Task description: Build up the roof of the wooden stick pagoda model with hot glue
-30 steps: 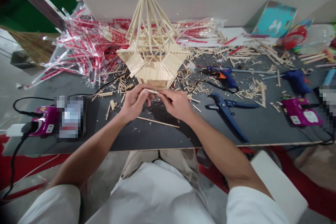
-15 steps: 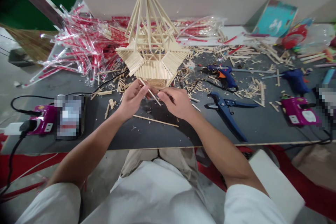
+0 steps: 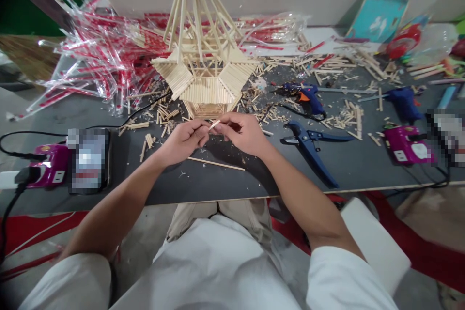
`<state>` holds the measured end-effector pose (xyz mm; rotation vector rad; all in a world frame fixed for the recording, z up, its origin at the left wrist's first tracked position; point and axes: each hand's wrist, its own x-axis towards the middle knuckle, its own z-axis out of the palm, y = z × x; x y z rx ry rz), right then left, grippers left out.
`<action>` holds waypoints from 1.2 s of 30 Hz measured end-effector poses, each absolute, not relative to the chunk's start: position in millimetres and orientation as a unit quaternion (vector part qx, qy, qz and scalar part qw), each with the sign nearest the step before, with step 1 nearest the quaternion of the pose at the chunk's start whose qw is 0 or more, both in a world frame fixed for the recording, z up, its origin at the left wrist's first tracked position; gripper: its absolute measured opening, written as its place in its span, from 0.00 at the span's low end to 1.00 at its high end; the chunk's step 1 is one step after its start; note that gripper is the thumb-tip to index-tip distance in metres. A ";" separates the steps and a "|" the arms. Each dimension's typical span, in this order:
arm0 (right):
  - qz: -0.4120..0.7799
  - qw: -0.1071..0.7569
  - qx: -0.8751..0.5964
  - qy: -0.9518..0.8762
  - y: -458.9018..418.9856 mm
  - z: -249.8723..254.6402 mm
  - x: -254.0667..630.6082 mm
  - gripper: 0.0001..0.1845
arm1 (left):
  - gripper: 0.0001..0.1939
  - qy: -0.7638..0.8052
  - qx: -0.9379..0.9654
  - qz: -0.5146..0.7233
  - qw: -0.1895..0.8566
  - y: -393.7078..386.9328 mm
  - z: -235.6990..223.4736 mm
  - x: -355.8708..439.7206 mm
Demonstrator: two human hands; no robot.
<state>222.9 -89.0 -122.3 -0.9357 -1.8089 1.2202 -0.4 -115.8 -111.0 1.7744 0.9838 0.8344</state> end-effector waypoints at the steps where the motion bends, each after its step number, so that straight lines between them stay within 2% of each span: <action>1: 0.472 0.374 -0.368 -0.708 -89.0 -121.6 223.2 0.13 | 0.15 0.403 0.726 0.336 0.445 -116.0 -108.6 -1.0; 5: 0.455 0.386 -0.367 -0.714 -90.4 -120.4 223.8 0.13 | 0.19 0.411 0.750 0.311 0.415 -115.2 -102.7 -4.1; 11: 0.426 0.385 -0.405 -0.712 -87.0 -123.1 223.5 0.15 | 0.14 0.442 0.777 0.302 0.331 -110.9 -112.0 -7.4; 14: 0.398 0.316 -0.427 -0.748 -86.2 -113.3 229.0 0.14 | 0.13 0.423 0.809 0.307 0.268 -107.4 -119.6 -10.2; 17: 0.312 0.205 -0.465 -0.803 -97.2 -93.3 251.6 0.12 | 0.12 0.421 0.815 0.315 0.243 -104.7 -124.8 -13.8; 18: 0.282 0.192 -0.490 -0.802 -104.2 -86.9 264.6 0.12 | 0.12 0.425 0.812 0.319 0.242 -104.2 -125.7 -14.8; 21: 0.185 0.172 -0.577 -0.777 -129.1 -77.6 318.5 0.16 | 0.12 0.431 0.802 0.330 0.249 -104.5 -125.9 -15.8; 23: 0.078 0.084 -0.615 -0.780 -143.1 -81.8 360.6 0.22 | 0.12 0.426 0.806 0.326 0.250 -105.5 -125.1 -14.8; 25: 0.015 -0.035 -0.626 -0.779 -151.5 -92.0 399.2 0.36 | 0.13 0.431 0.810 0.317 0.241 -106.8 -124.5 -13.1; 28: 0.022 -0.114 -0.626 -0.771 -155.7 -109.1 438.3 0.53 | 0.13 0.455 0.807 0.307 0.220 -108.0 -125.4 -10.8; 32: 0.028 -0.116 -0.619 -0.776 -159.8 -120.6 454.5 0.55 | 0.14 0.460 0.806 0.303 0.214 -107.0 -129.4 -10.9; 36: 0.012 -0.116 -0.654 -0.747 -169.6 -119.2 454.4 0.48 | 0.15 0.479 0.795 0.305 0.212 -106.1 -131.4 -11.2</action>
